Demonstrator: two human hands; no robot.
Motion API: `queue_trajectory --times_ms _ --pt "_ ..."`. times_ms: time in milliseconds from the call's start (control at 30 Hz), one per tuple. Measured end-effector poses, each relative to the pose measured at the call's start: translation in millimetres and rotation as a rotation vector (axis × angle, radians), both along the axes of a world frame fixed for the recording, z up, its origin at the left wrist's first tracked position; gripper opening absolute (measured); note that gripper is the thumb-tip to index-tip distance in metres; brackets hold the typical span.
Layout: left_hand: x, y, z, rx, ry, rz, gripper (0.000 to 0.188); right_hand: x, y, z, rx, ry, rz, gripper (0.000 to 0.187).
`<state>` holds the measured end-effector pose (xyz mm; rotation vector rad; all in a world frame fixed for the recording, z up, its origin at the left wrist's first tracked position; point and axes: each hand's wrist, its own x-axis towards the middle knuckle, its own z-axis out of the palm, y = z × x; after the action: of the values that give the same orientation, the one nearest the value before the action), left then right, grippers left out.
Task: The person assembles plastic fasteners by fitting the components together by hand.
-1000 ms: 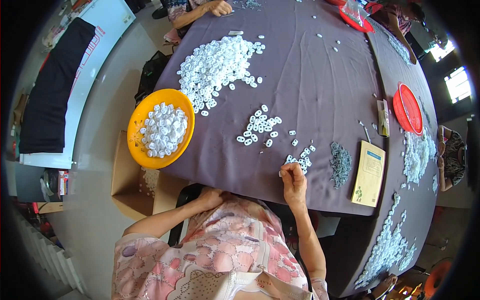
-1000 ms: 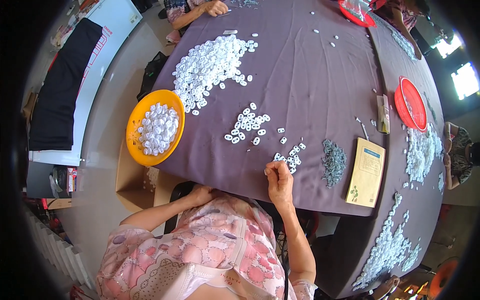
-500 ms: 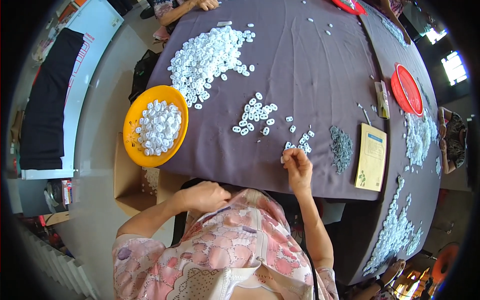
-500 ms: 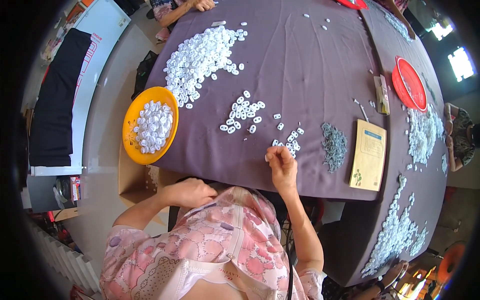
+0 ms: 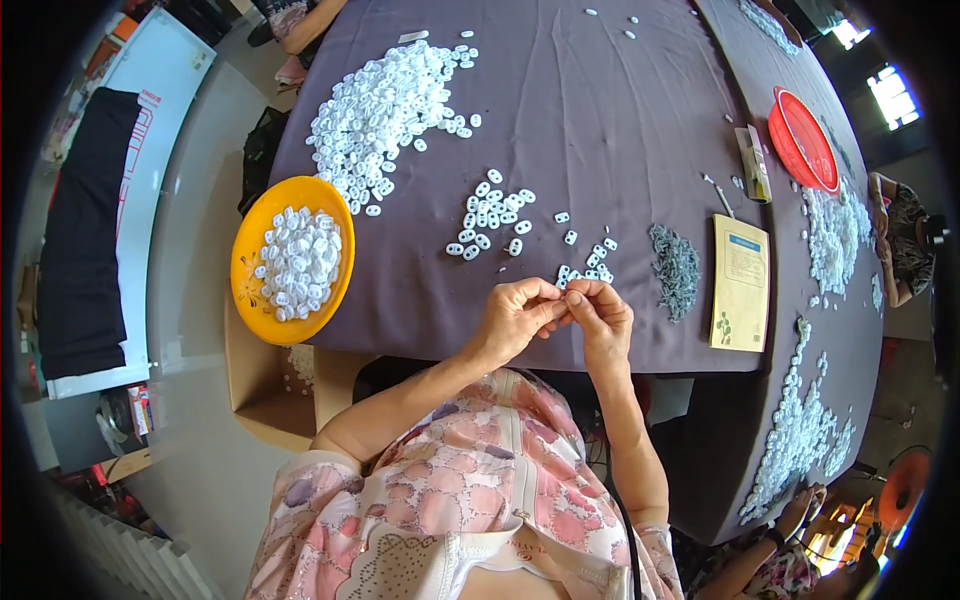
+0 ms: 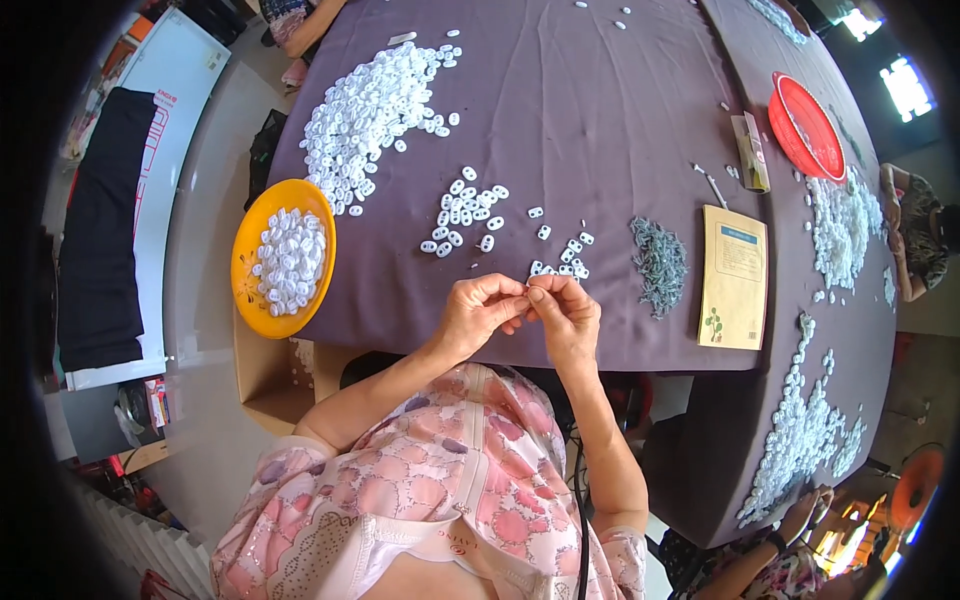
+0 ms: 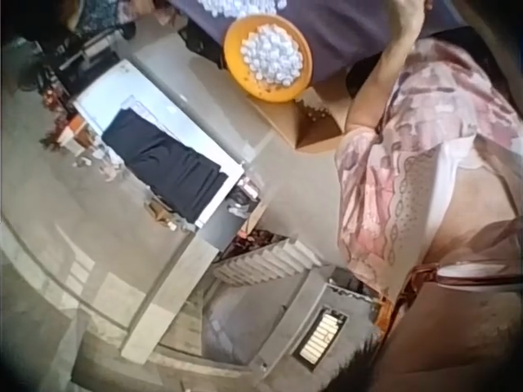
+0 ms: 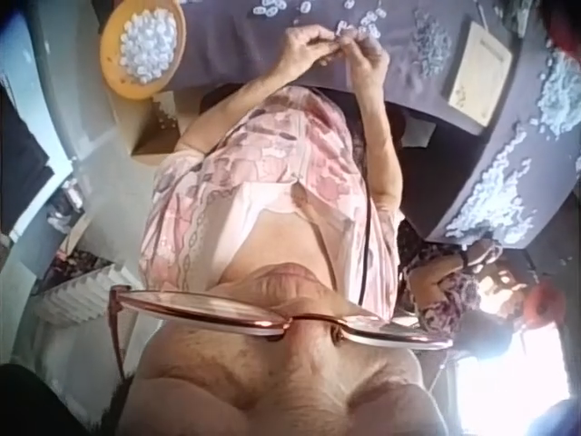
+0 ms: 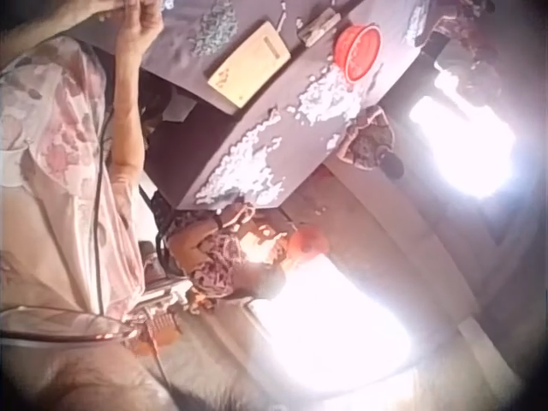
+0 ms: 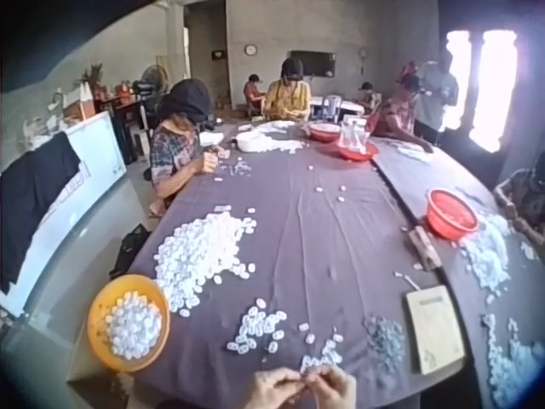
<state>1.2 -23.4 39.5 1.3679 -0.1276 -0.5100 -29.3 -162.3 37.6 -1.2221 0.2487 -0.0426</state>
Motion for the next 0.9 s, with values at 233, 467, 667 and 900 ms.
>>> queue_trajectory --times_ms 233,467,667,900 --pt "4.2 -3.1 7.0 -0.110 0.164 0.062 0.011 0.2 -3.0 -1.4 0.050 -0.008 -0.029 0.009" --pt "6.1 2.6 5.9 -0.129 0.190 0.032 0.010 -2.2 -1.5 -4.3 -0.060 -0.096 0.022 0.009" --pt "3.9 3.8 5.1 -0.133 0.192 0.017 0.010 -2.7 -0.1 -3.1 -0.029 -0.124 0.055 0.010" --pt "4.1 5.2 6.7 -0.110 0.172 0.004 0.010 -4.4 -0.3 -5.1 -0.089 -0.139 0.072 0.011"
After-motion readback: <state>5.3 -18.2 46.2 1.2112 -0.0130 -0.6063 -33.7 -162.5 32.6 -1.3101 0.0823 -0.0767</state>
